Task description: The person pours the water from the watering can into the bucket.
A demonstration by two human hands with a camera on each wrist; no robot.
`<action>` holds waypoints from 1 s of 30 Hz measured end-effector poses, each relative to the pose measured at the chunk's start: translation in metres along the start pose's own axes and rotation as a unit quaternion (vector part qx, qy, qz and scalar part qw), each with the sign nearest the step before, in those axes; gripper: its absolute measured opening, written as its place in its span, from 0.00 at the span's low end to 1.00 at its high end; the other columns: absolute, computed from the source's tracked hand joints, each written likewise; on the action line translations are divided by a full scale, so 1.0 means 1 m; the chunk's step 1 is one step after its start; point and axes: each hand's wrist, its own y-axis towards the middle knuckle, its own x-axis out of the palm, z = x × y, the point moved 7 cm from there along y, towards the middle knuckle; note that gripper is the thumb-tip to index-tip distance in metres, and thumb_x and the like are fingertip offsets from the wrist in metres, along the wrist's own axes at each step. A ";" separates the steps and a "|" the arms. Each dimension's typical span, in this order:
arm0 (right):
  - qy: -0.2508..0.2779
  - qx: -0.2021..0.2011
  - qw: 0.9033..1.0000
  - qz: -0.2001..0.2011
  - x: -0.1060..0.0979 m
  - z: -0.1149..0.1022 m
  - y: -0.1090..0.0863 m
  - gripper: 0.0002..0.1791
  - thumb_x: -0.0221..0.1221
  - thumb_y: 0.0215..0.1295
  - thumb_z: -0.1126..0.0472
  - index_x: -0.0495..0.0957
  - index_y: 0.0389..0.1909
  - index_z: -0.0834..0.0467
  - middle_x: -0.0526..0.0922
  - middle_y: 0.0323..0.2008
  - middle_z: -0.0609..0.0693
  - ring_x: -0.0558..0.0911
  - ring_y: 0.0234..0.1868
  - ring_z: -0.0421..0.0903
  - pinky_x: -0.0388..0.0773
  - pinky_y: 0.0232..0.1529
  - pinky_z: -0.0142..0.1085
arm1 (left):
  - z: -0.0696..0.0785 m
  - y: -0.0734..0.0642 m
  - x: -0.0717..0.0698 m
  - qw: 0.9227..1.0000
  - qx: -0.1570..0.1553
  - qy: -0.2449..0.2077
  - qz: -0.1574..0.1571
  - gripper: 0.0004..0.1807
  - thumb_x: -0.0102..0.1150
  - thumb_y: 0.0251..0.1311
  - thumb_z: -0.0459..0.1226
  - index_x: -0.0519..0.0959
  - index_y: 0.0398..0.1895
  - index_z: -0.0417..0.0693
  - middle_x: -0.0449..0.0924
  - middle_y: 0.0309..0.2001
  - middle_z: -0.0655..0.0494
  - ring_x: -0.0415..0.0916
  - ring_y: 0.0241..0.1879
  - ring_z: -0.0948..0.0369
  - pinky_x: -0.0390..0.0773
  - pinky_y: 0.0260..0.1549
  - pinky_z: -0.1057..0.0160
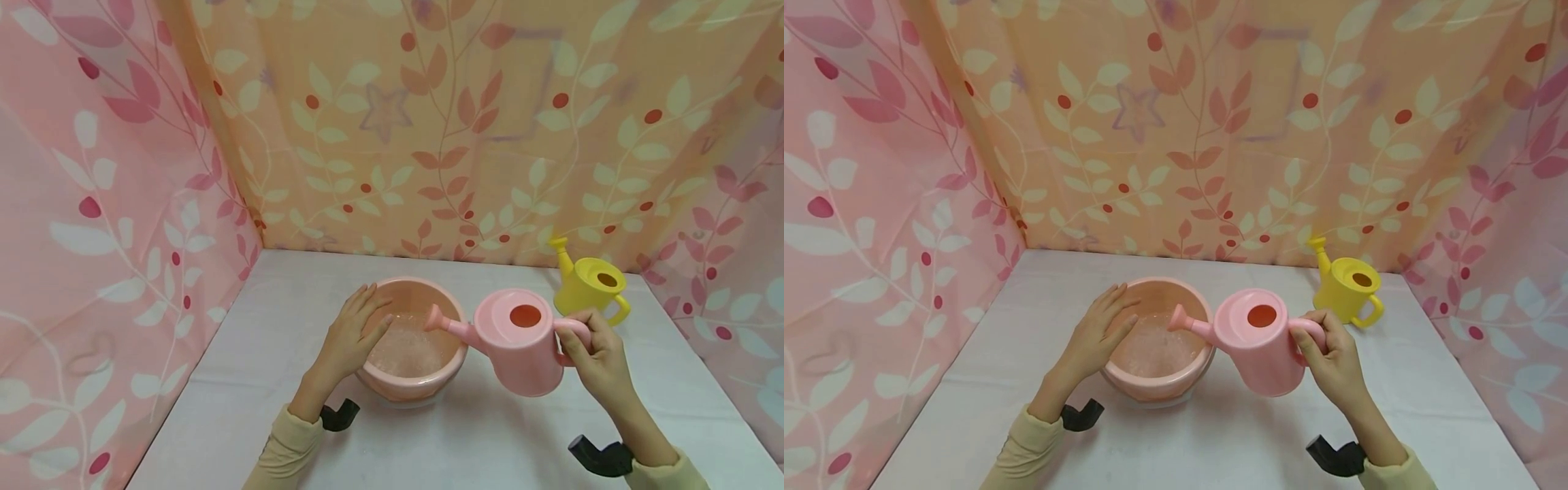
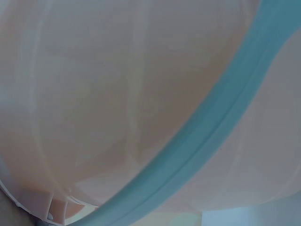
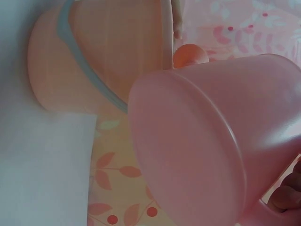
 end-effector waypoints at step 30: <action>-0.024 0.001 1.000 -0.013 0.000 -0.007 0.008 0.07 0.55 0.59 0.77 0.68 0.35 0.69 0.72 0.26 0.42 0.69 0.21 0.35 0.73 0.19 0.24 | -0.002 0.001 0.001 1.000 -0.009 0.000 -0.006 0.24 0.43 0.65 0.57 0.72 0.58 0.60 0.56 0.70 0.52 0.46 0.71 0.55 0.59 0.58 0.36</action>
